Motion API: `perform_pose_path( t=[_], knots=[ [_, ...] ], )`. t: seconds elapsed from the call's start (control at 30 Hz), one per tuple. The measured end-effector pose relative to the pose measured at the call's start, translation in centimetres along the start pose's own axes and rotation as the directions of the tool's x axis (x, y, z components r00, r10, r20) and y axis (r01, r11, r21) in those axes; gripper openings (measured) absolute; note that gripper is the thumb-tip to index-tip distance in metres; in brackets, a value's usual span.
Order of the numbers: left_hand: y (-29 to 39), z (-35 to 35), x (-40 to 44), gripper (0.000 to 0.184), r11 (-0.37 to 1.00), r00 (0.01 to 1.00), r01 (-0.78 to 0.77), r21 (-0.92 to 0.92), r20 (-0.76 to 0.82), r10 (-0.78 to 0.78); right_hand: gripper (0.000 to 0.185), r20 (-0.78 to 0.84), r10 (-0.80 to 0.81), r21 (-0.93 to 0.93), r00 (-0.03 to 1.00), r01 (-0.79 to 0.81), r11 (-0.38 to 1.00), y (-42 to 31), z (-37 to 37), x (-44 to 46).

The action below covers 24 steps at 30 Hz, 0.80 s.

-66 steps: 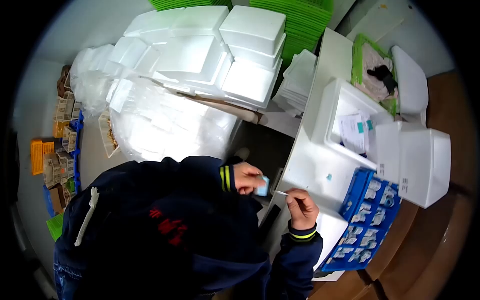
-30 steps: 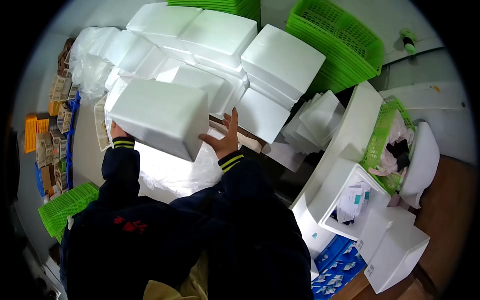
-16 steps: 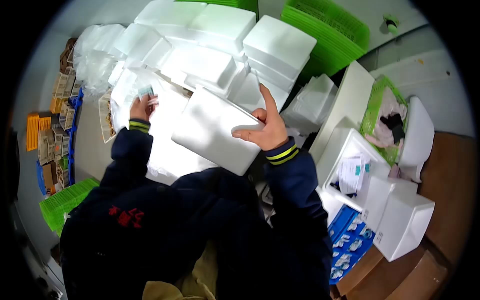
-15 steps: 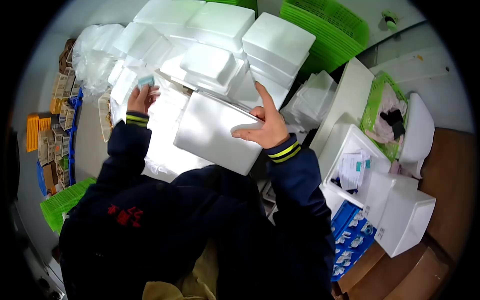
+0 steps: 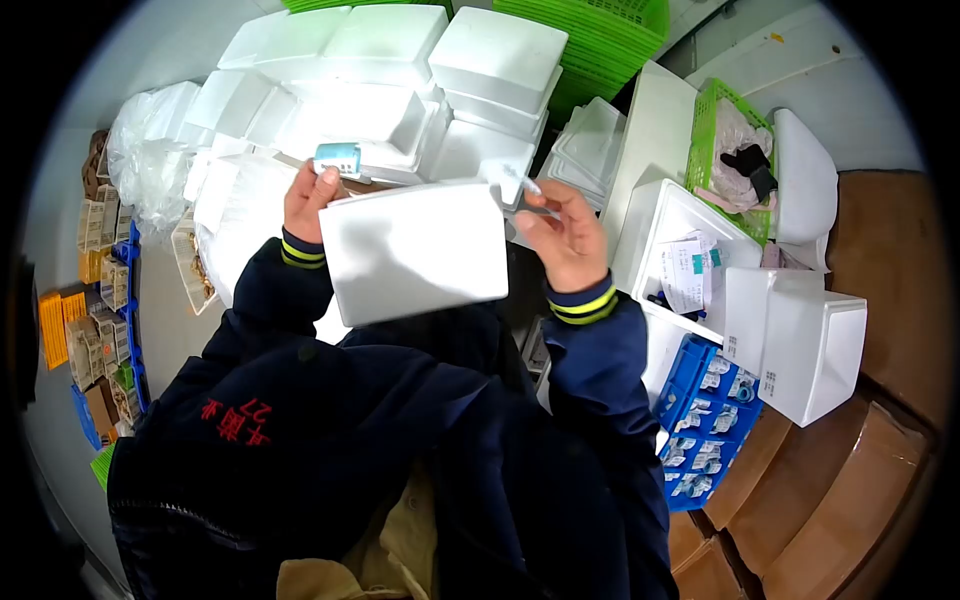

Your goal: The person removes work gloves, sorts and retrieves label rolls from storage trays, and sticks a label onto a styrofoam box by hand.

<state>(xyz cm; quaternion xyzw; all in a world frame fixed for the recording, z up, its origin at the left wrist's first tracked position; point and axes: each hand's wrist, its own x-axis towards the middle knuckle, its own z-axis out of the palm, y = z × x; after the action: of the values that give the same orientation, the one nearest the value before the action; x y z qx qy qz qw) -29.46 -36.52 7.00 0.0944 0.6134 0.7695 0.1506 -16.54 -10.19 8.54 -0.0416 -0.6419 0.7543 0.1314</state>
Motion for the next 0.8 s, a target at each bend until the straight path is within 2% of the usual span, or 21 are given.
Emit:
perform_pose_path(
  t=[0.03,0.13,0.17,0.23,0.37,0.43,0.5,0.63,0.7,0.8],
  knots=[
    [0.1,-0.2,0.3,0.016,1.0,0.999,-0.01,-0.012,-0.049,0.009,0.028,0.059,0.065,0.05,0.996,-0.068,0.996,-0.4,-0.8,-0.4],
    [-0.2,-0.6,0.9,0.017,0.997,0.996,-0.071,-0.015,-0.058,0.071,0.023,0.152,0.2,-0.046,0.968,-0.195,0.98,-0.9,-0.6,-1.5],
    [0.1,-0.4,1.0,0.017,0.996,0.994,-0.089,-0.001,-0.065,0.089,0.021,0.138,0.191,-0.103,0.972,-0.177,0.979,-1.1,-0.2,-1.8],
    [0.4,-0.1,1.0,0.018,0.995,0.992,-0.102,0.012,-0.069,0.103,0.016,0.12,0.139,-0.347,0.983,-0.09,0.933,-1.6,0.0,-1.6],
    [0.7,0.0,1.2,0.02,0.983,0.984,-0.167,0.069,-0.057,0.171,0.013,0.197,0.134,-0.292,0.971,-0.072,0.954,-1.4,0.1,-1.4],
    [0.6,0.1,1.2,0.02,0.98,0.978,-0.193,0.052,-0.064,0.196,0.012,0.132,0.261,-0.12,0.956,-0.246,0.962,-1.1,0.7,-1.5],
    [0.5,0.1,1.2,0.02,0.977,0.976,-0.205,0.058,-0.06,0.208,0.012,0.123,0.236,-0.09,0.964,-0.226,0.97,-0.7,0.8,-1.3],
    [0.6,0.5,1.0,0.02,0.976,0.974,-0.216,0.038,-0.059,0.218,0.01,0.15,0.283,-0.157,0.947,-0.26,0.953,-0.6,1.0,-0.9],
    [0.8,0.9,0.9,0.02,0.974,0.973,-0.221,0.051,-0.052,0.223,0.011,0.169,0.296,-0.353,0.94,-0.222,0.909,-1.0,1.0,-0.6],
    [1.2,1.4,0.8,0.02,0.969,0.97,-0.236,0.08,-0.044,0.24,0.011,0.163,0.263,-0.383,0.951,-0.185,0.905,-1.0,1.1,-0.4]
  ],
)
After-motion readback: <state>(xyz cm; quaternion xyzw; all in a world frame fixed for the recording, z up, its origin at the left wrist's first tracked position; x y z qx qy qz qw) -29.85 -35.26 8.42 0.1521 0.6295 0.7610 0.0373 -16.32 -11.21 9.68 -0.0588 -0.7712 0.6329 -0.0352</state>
